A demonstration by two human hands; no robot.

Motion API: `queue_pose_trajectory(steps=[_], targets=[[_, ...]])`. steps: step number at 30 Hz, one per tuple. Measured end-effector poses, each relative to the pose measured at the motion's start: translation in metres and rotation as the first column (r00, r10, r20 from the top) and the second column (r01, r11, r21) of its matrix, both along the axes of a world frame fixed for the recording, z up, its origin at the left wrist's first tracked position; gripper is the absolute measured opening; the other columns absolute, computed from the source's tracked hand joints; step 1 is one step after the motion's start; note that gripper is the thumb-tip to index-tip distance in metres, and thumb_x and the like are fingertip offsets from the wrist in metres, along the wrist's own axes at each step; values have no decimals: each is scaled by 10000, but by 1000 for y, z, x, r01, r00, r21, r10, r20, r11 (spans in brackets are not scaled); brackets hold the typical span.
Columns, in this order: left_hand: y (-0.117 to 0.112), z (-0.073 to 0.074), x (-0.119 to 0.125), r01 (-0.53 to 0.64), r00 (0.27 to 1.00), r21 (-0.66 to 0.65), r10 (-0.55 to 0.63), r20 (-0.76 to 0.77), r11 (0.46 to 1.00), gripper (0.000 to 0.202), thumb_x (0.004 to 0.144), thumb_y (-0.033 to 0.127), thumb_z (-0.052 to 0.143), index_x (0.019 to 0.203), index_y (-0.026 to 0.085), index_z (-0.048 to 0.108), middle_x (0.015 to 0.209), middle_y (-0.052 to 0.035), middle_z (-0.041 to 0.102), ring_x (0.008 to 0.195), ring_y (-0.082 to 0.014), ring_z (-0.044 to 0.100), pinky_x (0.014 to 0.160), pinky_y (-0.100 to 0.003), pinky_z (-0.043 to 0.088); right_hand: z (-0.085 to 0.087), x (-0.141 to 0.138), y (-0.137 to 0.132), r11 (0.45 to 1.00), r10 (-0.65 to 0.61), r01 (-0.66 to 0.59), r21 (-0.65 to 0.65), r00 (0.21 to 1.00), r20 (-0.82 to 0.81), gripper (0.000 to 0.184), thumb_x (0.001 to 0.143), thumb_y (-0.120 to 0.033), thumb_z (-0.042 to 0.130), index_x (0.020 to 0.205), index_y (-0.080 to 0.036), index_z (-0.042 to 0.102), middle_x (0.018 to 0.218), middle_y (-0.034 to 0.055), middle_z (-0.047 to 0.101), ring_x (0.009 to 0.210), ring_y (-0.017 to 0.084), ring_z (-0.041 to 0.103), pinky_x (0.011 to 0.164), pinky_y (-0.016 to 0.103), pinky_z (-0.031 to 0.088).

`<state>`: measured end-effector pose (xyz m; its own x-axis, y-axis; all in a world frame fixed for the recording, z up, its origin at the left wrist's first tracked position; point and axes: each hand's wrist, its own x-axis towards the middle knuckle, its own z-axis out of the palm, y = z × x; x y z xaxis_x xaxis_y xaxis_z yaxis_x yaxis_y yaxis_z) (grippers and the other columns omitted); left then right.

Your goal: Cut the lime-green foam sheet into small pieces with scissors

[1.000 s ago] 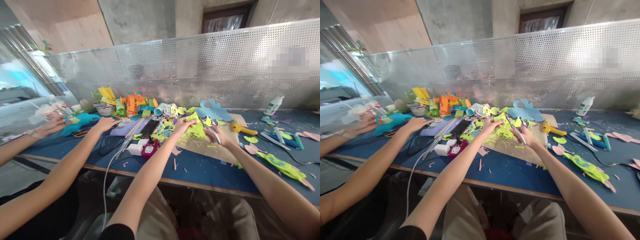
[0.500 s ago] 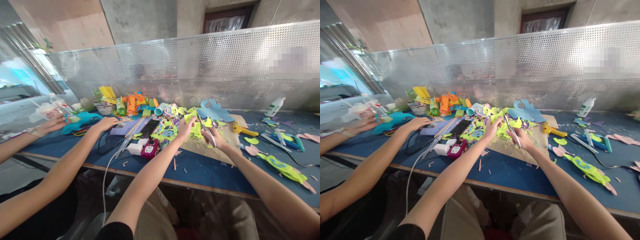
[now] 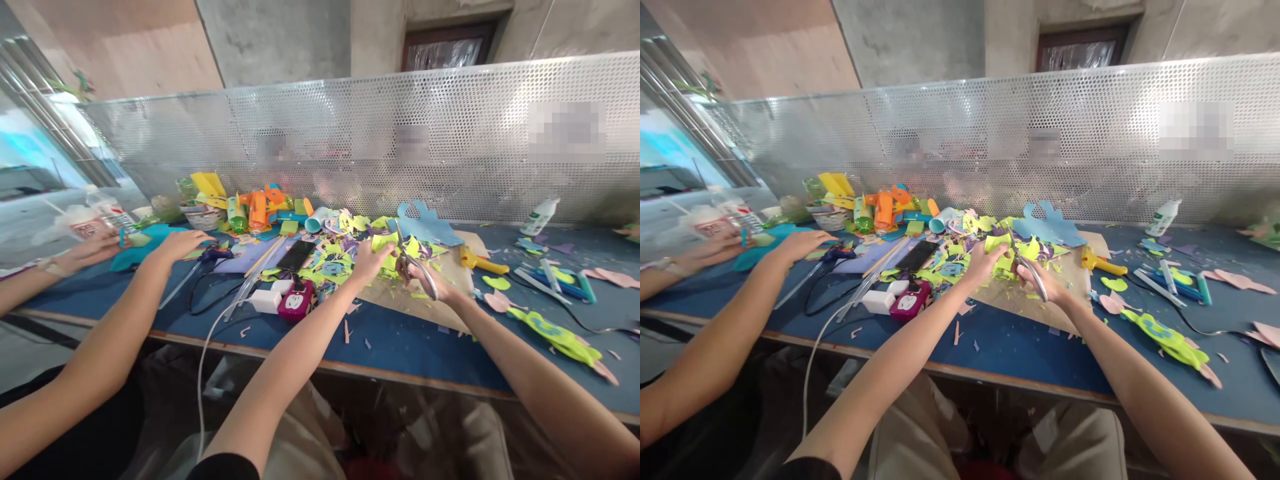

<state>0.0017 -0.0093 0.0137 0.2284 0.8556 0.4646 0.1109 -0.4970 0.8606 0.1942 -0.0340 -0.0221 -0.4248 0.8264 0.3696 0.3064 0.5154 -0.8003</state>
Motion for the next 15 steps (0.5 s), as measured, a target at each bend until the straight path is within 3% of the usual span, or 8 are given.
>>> queue_pose_trajectory(steps=[5, 10, 15], targets=[[0, -1, 1, 20, 1000, 77, -19, -8, 997, 366, 895, 448, 592, 663, 177, 673, 526, 17, 459, 537, -113, 440, 587, -284, 363, -7, 9, 7, 999, -24, 25, -27, 998, 56, 519, 848, -748, 364, 788, -247, 483, 684, 20, 505, 644, 220, 510, 656, 379, 477], [0, 0, 2, 1, 1000, 59, 0, -12, 998, 381, 890, 474, 598, 679, 170, 687, 534, 13, 459, 536, -116, 422, 579, -284, 350, -13, 11, 9, 999, -10, 8, 34, 998, 60, 555, 842, -768, 319, 706, -247, 450, 715, 40, 526, 650, 219, 504, 655, 393, 472], [0, 0, 1, 28, 999, 69, -26, -27, 997, 392, 892, 471, 604, 672, 155, 680, 545, 10, 461, 532, -107, 404, 579, -277, 344, -10, 7, 5, 1000, -18, 18, 1, 999, 26, 528, 873, -734, 298, 748, -251, 470, 631, 29, 509, 557, 212, 492, 577, 389, 458]])
